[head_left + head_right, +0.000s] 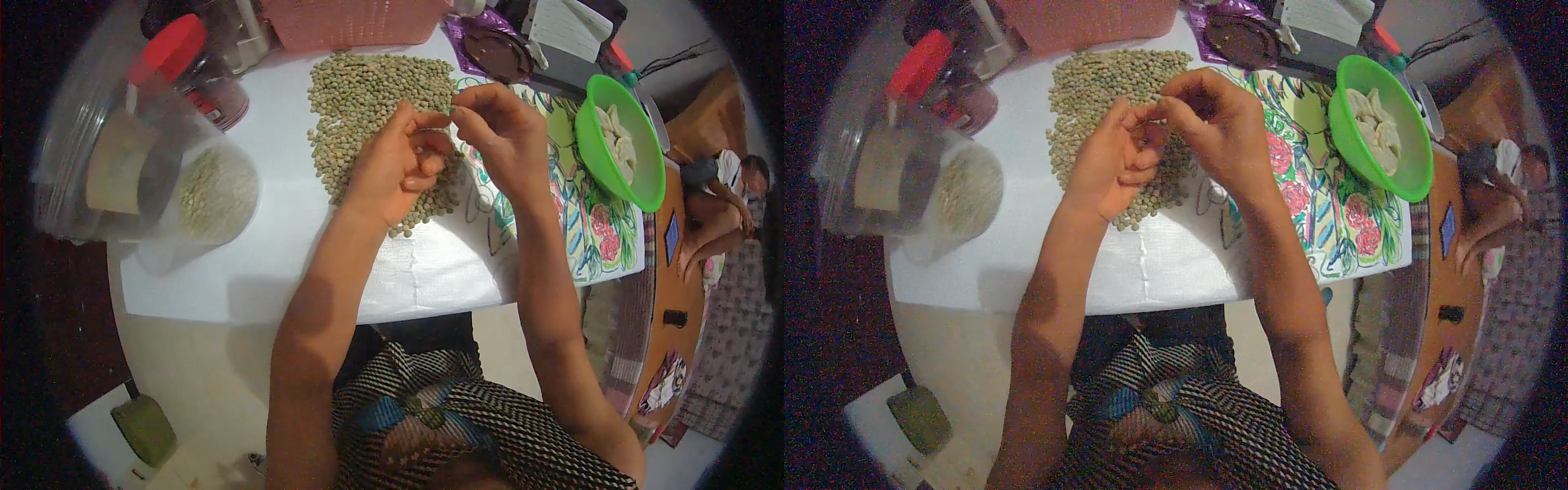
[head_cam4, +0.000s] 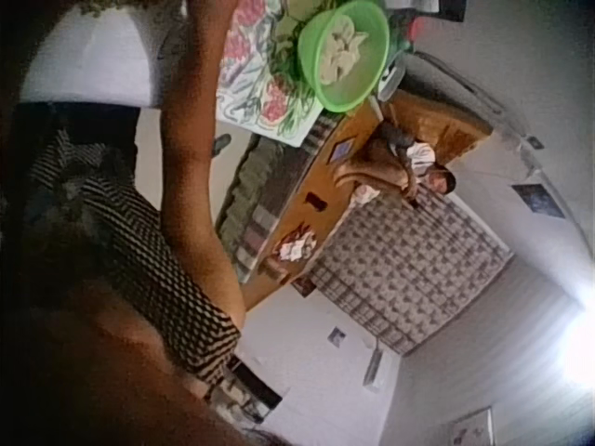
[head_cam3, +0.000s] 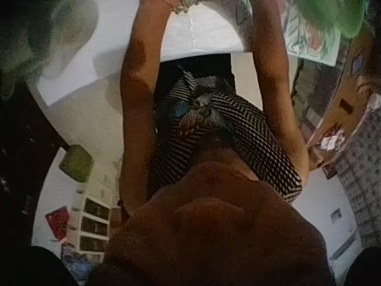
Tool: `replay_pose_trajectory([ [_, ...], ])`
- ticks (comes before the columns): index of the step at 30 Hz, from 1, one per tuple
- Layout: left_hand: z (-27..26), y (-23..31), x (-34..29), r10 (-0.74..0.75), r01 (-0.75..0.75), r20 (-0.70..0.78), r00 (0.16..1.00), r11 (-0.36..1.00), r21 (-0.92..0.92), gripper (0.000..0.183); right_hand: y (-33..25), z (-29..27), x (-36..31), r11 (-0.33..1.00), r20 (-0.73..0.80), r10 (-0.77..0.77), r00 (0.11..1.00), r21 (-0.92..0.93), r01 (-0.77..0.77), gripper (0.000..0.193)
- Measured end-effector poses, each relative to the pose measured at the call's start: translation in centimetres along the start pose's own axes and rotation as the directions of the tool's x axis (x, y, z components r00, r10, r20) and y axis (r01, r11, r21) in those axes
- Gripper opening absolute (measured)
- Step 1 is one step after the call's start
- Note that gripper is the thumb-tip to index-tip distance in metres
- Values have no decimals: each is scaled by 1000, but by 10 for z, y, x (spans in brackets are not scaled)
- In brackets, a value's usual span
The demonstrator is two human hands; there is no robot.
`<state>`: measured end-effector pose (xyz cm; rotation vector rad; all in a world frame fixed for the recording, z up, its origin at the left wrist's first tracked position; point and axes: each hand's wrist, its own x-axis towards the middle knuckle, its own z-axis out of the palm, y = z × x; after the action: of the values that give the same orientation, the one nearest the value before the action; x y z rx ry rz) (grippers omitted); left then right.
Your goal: The person sorts dried beans by hand, picking through a pile on the table and separating individual beans.
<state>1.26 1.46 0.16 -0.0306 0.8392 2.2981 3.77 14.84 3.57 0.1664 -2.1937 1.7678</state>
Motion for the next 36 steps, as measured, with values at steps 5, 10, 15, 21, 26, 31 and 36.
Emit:
replay_pose_trajectory([
  [5, 2, 1, -5, -23, 22, -13, 1000, 997, -72, 36, -8, 10, -2, 963, 52, -216, 975, -154, 222, 6],
  [10, -11, 5, 0, -14, 20, 59, 998, 995, -98, 34, -57, 7, -40, 864, 123, -94, 988, 504, 20, 11],
  [15, -7, -1, 8, -15, 37, 130, 991, 986, -161, 31, -153, 16, -86, 788, 285, -1, 959, 591, -175, 24],
  [21, -11, 5, 4, 44, -25, 105, 994, 984, -179, 32, -183, 24, -88, 780, 473, -73, 878, 576, -245, 30],
  [26, -13, 4, 8, 55, -37, 106, 993, 985, -167, 32, -133, 42, -77, -112, 423, -626, 655, 783, -613, 21],
  [31, -12, 3, 9, 38, -14, 118, 992, 981, -195, 32, -130, 42, -78, -144, 410, -677, 611, 740, -657, 19],
  [36, -17, 7, 5, 50, -36, 65, 997, 980, -197, 32, -140, 36, -82, -6, 448, -602, 661, 825, -565, 19],
])
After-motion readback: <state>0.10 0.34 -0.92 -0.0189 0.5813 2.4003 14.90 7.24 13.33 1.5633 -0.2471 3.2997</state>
